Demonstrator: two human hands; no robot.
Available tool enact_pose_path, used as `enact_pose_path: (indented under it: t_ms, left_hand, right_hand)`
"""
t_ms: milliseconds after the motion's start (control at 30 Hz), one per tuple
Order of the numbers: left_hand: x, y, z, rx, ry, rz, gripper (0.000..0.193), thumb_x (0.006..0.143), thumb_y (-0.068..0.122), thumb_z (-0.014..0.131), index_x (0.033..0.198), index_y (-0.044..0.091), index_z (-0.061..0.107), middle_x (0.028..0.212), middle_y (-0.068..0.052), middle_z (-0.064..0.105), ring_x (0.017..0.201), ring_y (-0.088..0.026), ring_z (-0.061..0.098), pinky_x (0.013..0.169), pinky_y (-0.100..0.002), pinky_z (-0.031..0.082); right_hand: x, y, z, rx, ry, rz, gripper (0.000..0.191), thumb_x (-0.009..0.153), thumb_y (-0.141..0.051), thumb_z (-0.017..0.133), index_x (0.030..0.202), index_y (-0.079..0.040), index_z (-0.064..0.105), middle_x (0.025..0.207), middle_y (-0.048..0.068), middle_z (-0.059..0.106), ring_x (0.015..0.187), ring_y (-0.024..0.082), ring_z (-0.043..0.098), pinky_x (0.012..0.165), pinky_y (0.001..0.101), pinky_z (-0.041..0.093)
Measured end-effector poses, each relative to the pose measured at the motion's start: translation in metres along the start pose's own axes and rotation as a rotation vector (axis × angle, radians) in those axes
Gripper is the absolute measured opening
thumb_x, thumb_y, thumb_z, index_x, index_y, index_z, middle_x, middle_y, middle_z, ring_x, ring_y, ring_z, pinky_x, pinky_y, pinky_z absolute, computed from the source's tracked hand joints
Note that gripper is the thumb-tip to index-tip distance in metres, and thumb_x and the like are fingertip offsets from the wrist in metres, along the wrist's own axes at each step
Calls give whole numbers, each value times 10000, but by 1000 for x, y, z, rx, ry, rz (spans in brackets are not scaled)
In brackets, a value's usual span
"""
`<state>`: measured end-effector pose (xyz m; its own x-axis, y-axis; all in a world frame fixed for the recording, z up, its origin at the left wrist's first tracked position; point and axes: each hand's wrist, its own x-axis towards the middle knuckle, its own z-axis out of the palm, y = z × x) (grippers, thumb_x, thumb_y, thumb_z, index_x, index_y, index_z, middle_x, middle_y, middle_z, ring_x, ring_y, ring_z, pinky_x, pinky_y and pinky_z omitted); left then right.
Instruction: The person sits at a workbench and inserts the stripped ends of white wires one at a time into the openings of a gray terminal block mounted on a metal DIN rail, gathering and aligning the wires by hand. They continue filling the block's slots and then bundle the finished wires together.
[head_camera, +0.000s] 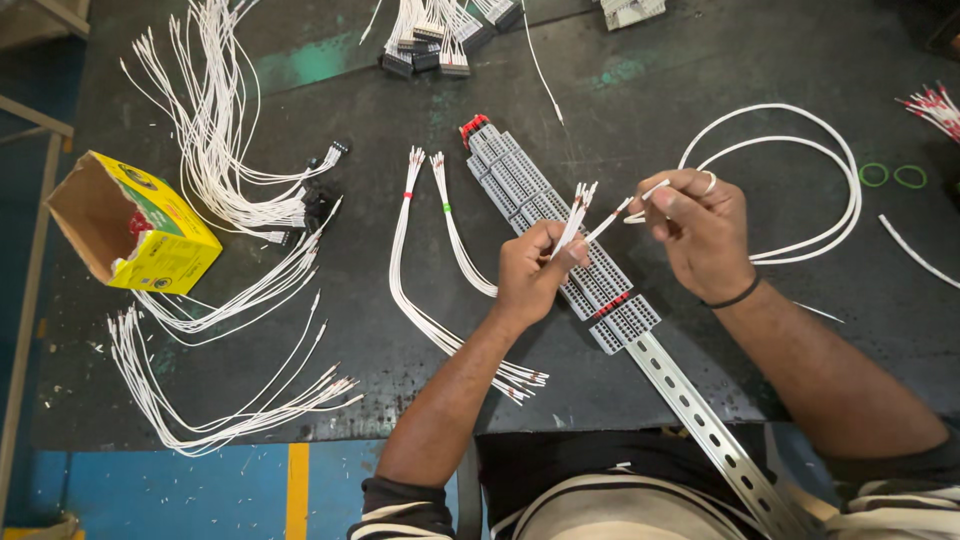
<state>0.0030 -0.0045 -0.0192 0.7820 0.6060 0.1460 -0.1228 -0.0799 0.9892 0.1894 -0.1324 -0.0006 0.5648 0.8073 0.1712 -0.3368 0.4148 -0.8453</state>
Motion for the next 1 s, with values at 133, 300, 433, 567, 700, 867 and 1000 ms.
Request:
enact_pose_path:
  t_ms: [133,300,433,567,700,867,1000]
  left_hand:
    - [0,1,1,-20,-14,-23,234,1008,263,697,1018,31,668,800,12,696,619,-1,500,544,-202,403]
    - [0,1,1,2,-17,-19,240,1012,267,699,1011,29,667,800,13,692,628,-4,502,550,-205,402]
    - [-1,-1,1,-19,-23,-17,233,1012,257,700,1023,25,673,808,13,690,641,-4,501,558,-203,398]
    - [-1,0,2,-30,-3,9,220,1015,231,708,1080,24,673,849,23,694,726,1,556,612,-195,432]
    - [-3,7,2,-5,52,86,222,951,182,769,1078,13,701,865,33,654,733,-3,529,605,-193,411]
    - [-4,12,0,116,143,228,177,969,175,772,1043,15,761,860,39,607,724,-15,497,597,-207,368]
    - [-3,7,-2,46,138,211,170,981,187,780,973,25,729,841,44,587,712,-14,464,598,-221,346]
  right_hand:
    - [-1,0,0,-20,-39,-3,151,1038,-80,644,1093,33,729,961,87,730,700,77,515,644,224,406]
    - [-1,-2,2,-55,-46,1,147,1037,-76,656,1117,23,729,954,76,723,714,77,526,651,220,416]
    - [-1,-3,3,-131,-32,-7,130,1036,-77,667,1109,9,731,950,59,721,697,60,519,615,199,399]
    - [0,-3,5,-262,-82,-28,109,1010,-59,678,1082,7,728,969,54,729,718,41,547,620,187,421]
    - [1,-3,6,-413,-101,-21,97,999,-58,677,1036,13,732,967,58,726,699,40,559,588,184,423]
    - [2,1,4,-319,-133,0,99,1000,-62,676,1046,6,732,974,66,719,721,38,564,592,180,418]
    - [1,6,3,-222,-140,31,96,1009,-69,671,1046,3,723,975,70,717,740,39,568,592,180,413]
